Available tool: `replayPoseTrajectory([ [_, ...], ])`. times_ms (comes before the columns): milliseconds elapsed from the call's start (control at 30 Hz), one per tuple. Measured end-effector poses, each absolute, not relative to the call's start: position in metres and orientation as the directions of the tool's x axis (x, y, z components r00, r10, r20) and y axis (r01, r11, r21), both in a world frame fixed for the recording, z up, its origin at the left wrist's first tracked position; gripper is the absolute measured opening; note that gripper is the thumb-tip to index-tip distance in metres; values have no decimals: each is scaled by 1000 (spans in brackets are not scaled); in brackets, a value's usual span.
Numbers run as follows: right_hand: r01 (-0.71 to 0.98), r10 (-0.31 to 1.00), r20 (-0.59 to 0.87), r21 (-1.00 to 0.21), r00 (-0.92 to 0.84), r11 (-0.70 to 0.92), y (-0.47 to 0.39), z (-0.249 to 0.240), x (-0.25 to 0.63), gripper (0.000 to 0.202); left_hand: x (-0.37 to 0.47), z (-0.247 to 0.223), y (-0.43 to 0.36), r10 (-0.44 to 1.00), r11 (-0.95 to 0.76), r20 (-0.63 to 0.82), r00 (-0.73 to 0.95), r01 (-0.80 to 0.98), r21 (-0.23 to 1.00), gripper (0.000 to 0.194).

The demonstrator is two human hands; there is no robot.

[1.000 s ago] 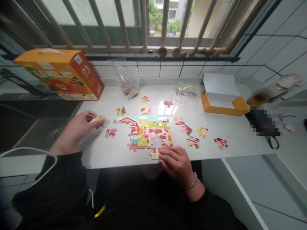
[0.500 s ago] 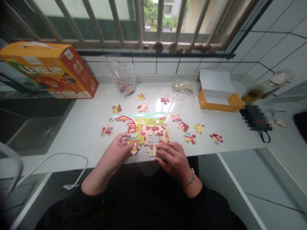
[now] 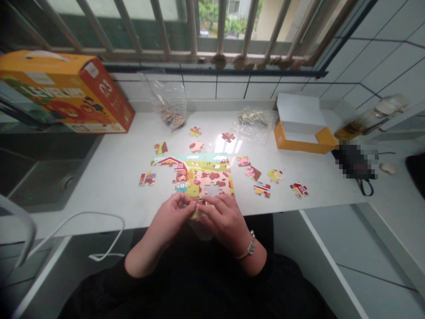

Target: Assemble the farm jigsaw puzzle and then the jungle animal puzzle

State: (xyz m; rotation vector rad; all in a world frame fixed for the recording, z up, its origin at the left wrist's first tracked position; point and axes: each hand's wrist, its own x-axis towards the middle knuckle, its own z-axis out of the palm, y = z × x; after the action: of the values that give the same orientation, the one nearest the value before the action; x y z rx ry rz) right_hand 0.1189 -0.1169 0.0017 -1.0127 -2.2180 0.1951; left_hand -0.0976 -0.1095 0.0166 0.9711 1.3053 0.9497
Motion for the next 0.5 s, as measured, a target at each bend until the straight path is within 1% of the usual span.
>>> replayPoseTrajectory([
  [67,611,708,520,-382,-478,693,-114,2,119,24,-101,19,-110,957,285,-288,31,84,955,35],
  [133,610,699,519,-368,-492,702,-112,2,120,17,-106,24,-112,981,190,-195,-7,257,947,27],
  [200,614,698,502,-355,-511,704,-111,2,119,15,-113,27,-114,1000,16,-2,-30,460,888,17],
  [233,617,699,489,-349,-522,705,-110,1,119,15,-116,27,-115,993,-94,117,-7,544,834,13],
  [300,624,700,469,-337,-538,705,-108,-1,118,15,-122,24,-115,945,-310,304,123,643,701,9],
  [333,625,700,465,-333,-542,706,-108,-2,117,15,-125,21,-115,910,-402,356,212,658,637,10],
  [400,624,696,470,-329,-543,709,-107,-2,115,13,-129,13,-116,843,-534,394,365,658,532,15],
  [500,616,696,470,-341,-543,711,-106,-1,114,10,-132,3,-117,787,-617,378,488,652,442,24],
])
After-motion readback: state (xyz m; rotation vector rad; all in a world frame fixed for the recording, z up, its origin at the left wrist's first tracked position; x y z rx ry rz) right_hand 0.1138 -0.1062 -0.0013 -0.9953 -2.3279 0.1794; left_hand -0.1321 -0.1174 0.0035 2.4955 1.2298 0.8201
